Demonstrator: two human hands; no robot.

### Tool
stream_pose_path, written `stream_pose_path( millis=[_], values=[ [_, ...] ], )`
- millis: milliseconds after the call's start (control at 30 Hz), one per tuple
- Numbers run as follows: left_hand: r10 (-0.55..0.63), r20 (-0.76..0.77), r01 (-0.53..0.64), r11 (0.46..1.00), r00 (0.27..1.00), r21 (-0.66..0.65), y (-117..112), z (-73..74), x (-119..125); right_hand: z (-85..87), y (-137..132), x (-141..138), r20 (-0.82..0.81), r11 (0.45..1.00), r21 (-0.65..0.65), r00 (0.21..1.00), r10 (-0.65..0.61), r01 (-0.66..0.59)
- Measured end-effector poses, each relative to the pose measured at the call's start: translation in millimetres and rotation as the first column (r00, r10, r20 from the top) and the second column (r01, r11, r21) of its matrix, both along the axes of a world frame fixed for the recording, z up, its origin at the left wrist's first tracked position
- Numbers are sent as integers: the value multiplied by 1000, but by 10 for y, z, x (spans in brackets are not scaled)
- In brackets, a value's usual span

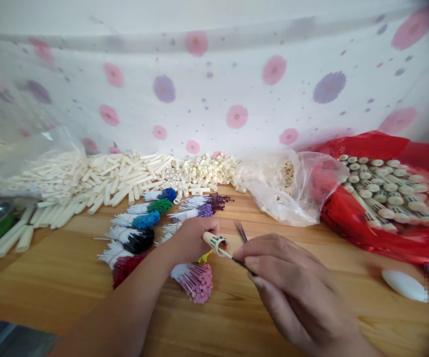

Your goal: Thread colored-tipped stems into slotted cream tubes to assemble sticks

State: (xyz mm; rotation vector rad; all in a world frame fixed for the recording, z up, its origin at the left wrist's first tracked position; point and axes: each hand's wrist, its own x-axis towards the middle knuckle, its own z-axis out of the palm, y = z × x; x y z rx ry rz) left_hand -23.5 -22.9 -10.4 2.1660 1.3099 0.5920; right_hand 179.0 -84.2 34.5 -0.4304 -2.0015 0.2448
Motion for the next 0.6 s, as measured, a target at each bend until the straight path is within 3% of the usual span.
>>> stream_pose_path(
  millis=[167,367,600],
  values=[
    [-15,2,15,999,1000,40,3,-16,-13,-107,71,-25,77,994,82,994,-80,74],
    [-5,-15,5,999,1000,47,11,-38,-33,-195,132,-46,128,967,69,959,-254,246],
    [30,-75,-23,996,997,81,8,-55,-45,-172,147,-46,143,974,34,963,-227,225]
  ],
)
